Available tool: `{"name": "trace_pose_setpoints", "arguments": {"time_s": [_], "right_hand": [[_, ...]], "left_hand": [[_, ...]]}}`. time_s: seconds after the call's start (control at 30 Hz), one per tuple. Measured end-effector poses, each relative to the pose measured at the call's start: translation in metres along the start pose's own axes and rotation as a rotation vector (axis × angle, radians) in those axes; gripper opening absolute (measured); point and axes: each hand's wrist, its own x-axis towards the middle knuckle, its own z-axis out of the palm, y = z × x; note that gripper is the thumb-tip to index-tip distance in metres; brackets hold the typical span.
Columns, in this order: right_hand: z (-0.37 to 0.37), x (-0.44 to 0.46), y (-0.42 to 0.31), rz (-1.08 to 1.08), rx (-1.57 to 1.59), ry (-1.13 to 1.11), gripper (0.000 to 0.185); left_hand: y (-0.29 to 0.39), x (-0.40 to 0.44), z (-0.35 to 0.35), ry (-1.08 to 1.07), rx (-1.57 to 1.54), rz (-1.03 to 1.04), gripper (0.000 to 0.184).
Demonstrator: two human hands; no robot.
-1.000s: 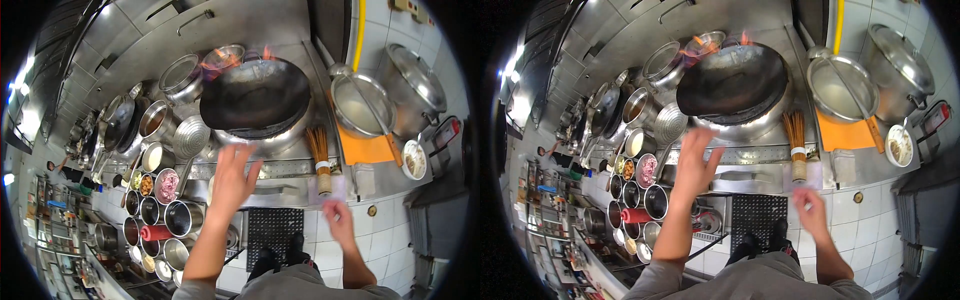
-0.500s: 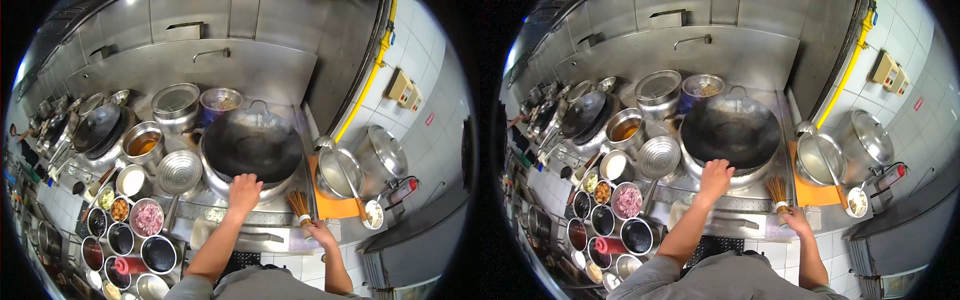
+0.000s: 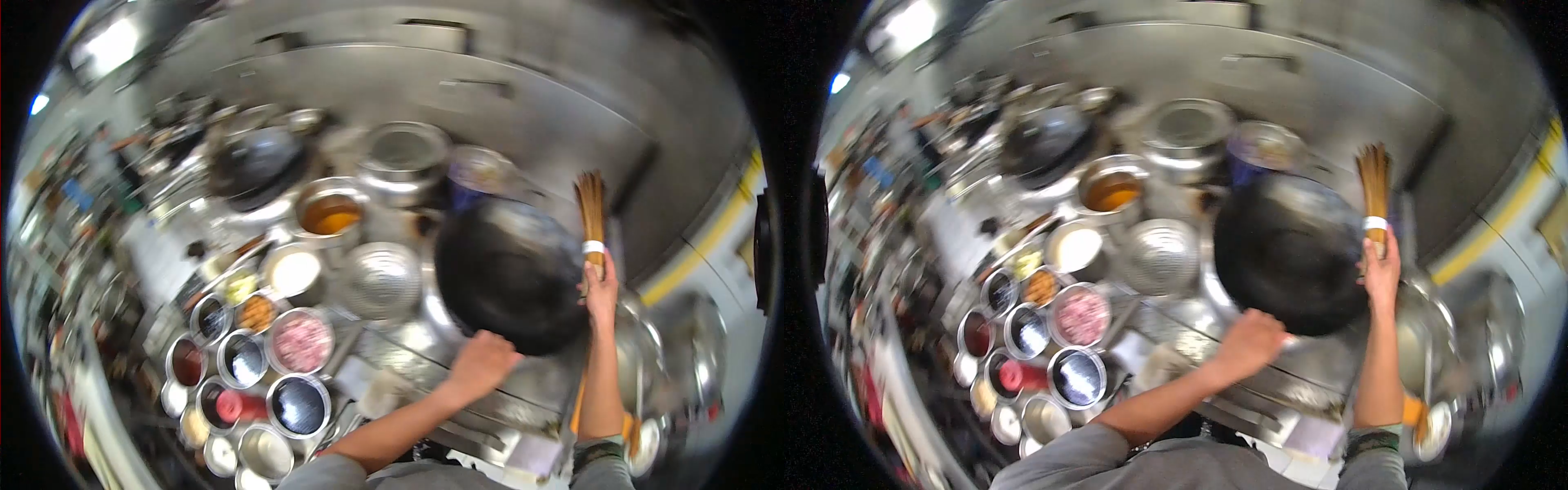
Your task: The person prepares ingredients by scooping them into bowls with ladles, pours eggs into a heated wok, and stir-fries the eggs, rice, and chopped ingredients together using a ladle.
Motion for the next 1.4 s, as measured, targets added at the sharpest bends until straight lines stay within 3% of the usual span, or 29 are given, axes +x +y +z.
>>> {"name": "trace_pose_setpoints", "arguments": {"time_s": [0.07,0.13,0.2,0.27,0.33,0.4,0.43,0.47,0.5,0.57,0.67,0.7,0.73,0.77,0.8,0.87,0.9,0.93,1.0,1.07,1.1,1.13,1.17,1.2,1.23,1.3,1.37,1.4], "right_hand": [[0.065,0.059,0.062,-0.338,-0.543,0.010,0.061],[0.103,0.018,0.055,-0.385,-0.626,-0.370,0.063],[0.081,-0.014,0.044,-0.521,-0.482,-0.630,0.065],[0.019,-0.022,-0.021,0.228,-0.385,-1.002,0.060],[-0.031,0.027,0.010,-0.152,-0.880,-0.861,0.060],[-0.028,0.046,0.036,-0.443,-1.093,-0.131,0.059],[-0.009,0.055,0.047,-0.480,-1.066,0.027,0.060],[0.016,0.055,0.044,-0.415,-1.003,0.000,0.064],[0.045,0.039,0.021,-0.263,-0.944,-0.142,0.058],[0.094,0.020,0.048,-0.372,-0.606,-0.391,0.055],[0.066,-0.011,0.003,0.097,-0.105,-1.003,0.055],[0.036,0.002,0.002,0.112,-0.155,-1.113,0.054],[-0.007,0.029,0.014,-0.052,-0.834,-0.911,0.051],[-0.018,0.040,0.032,-0.285,-1.123,-0.468,0.049],[-0.019,0.043,0.039,-0.395,-1.140,-0.172,0.051],[0.007,0.032,0.033,-0.277,-1.010,-0.047,0.056],[0.027,0.029,0.040,-0.244,-1.003,-0.118,0.050],[0.046,0.023,0.031,-0.096,-0.938,-0.387,0.048],[0.065,-0.015,0.022,-0.102,-0.518,-0.669,0.054],[0.037,-0.016,0.002,0.195,-0.347,-1.051,0.062],[0.016,0.003,0.019,0.135,-0.399,-1.137,0.066],[-0.020,-0.004,-0.021,0.185,-0.678,-0.991,0.060],[-0.041,0.027,0.023,-0.246,-1.102,-0.760,0.047],[-0.067,0.030,0.004,-0.066,-1.324,-0.525,0.035],[-0.094,0.024,-0.014,-0.045,-1.190,-0.216,0.031],[-0.135,-0.019,-0.053,-0.127,-1.067,0.106,0.044],[-0.183,-0.063,-0.035,-0.441,-0.622,0.149,0.058],[-0.187,-0.104,-0.036,-0.273,-0.174,0.047,0.058]], "left_hand": [[0.005,0.000,-0.004,0.030,-0.003,-0.085,0.027],[0.006,0.000,-0.001,0.037,-0.050,-0.115,0.027],[0.011,0.001,-0.006,0.042,-0.143,-0.170,0.027],[0.009,0.000,-0.005,0.037,-0.163,-0.178,0.027],[0.008,-0.003,-0.004,0.028,-0.178,-0.183,0.026],[0.010,-0.002,-0.004,0.025,-0.193,-0.194,0.025],[0.007,0.001,-0.004,0.044,-0.184,-0.189,0.025],[0.007,0.000,-0.005,0.053,-0.181,-0.185,0.025],[0.010,-0.003,-0.004,0.051,-0.188,-0.180,0.024],[0.008,0.000,-0.005,0.020,-0.114,-0.165,0.024],[0.000,0.002,0.004,0.012,-0.063,-0.015,0.025],[-0.004,0.006,-0.010,-0.004,-0.029,-0.086,0.024],[0.011,0.005,-0.006,-0.074,-0.041,-0.092,0.024],[0.014,0.005,-0.007,-0.051,-0.079,-0.102,0.022],[0.015,0.007,-0.010,-0.010,-0.102,-0.126,0.021],[0.014,0.009,-0.008,0.006,-0.119,-0.114,0.019],[0.015,0.007,-0.007,0.015,-0.121,-0.126,0.019],[0.017,0.005,-0.006,0.000,-0.126,-0.130,0.018],[0.016,0.008,-0.009,-0.021,-0.123,-0.121,0.018],[0.016,0.011,-0.009,-0.010,-0.117,-0.114,0.019],[0.016,0.010,-0.009,0.002,-0.103,-0.114,0.019],[0.019,0.006,-0.008,0.002,-0.092,-0.116,0.020],[0.018,0.004,-0.006,0.029,-0.101,-0.103,0.020],[0.018,0.003,-0.005,0.033,-0.107,-0.104,0.019],[0.019,0.003,-0.006,0.039,-0.110,-0.107,0.019],[0.021,0.002,-0.004,0.051,-0.118,-0.100,0.019],[0.020,0.002,-0.003,0.074,-0.102,-0.089,0.018],[0.019,0.001,0.000,0.060,-0.158,-0.099,0.017]]}}
